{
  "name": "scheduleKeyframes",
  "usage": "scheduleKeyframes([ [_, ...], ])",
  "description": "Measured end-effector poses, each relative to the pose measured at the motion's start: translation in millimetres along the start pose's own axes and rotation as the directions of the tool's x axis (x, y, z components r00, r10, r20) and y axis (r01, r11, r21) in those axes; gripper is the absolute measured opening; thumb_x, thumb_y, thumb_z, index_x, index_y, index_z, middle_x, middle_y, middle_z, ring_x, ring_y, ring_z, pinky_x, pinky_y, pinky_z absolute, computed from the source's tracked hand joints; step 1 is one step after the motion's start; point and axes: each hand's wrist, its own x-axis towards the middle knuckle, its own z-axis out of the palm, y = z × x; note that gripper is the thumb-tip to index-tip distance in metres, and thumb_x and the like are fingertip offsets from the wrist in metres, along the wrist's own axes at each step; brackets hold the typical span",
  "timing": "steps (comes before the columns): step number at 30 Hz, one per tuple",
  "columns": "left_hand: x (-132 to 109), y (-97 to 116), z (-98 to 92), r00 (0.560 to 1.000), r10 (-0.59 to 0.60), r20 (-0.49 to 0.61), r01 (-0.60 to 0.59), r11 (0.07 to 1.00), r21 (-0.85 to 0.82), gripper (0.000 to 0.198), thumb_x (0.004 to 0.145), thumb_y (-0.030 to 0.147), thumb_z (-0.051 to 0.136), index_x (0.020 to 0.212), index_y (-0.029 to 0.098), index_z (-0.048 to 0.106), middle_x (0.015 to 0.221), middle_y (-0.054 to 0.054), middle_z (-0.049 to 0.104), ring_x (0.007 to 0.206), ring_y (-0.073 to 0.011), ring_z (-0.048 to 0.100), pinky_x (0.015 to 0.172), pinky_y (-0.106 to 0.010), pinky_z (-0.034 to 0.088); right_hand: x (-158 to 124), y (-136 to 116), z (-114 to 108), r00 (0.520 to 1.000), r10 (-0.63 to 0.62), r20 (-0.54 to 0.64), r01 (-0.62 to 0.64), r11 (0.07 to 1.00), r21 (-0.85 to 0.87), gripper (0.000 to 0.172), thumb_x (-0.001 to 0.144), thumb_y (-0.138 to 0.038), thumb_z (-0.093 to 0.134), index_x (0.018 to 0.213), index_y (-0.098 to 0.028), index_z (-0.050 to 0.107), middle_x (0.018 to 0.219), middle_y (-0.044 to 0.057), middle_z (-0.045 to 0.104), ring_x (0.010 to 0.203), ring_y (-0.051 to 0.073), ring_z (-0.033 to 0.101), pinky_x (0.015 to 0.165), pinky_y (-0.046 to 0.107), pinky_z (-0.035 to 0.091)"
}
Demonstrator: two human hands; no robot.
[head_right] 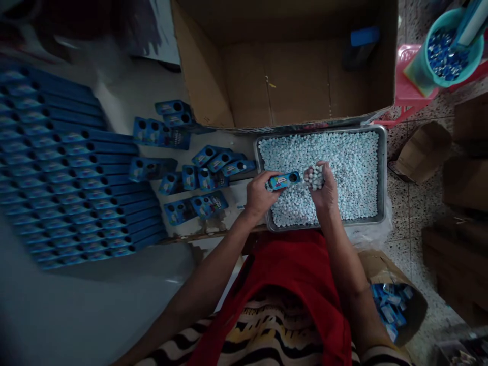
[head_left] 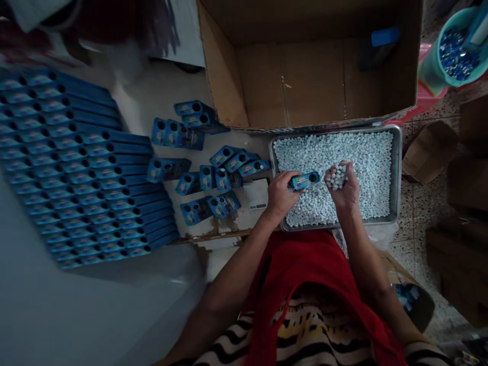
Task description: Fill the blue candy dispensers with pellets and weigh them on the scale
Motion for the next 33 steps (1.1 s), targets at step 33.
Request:
scheduleKeyframes([
  [33,-16.4,5.5,17.5,0.998,-0.045,-0.035,0.041,0.994,-0.105,0.032,0.076,0.011,0.084,0.103,0.024,0.073,0.104,-0.004,0.078,0.103,-0.0273,0.074,0.093,-0.037,0.059,-7.9,-3.0,-13.2,0.995,0.085,-0.056,-0.086,0.996,-0.022,0.032,0.104,-0.057,0.066,0.093,-0.028,0.062,0.073,-0.004,0.055,0.062,0.011,0.054,0.060,0.022,0.054],
])
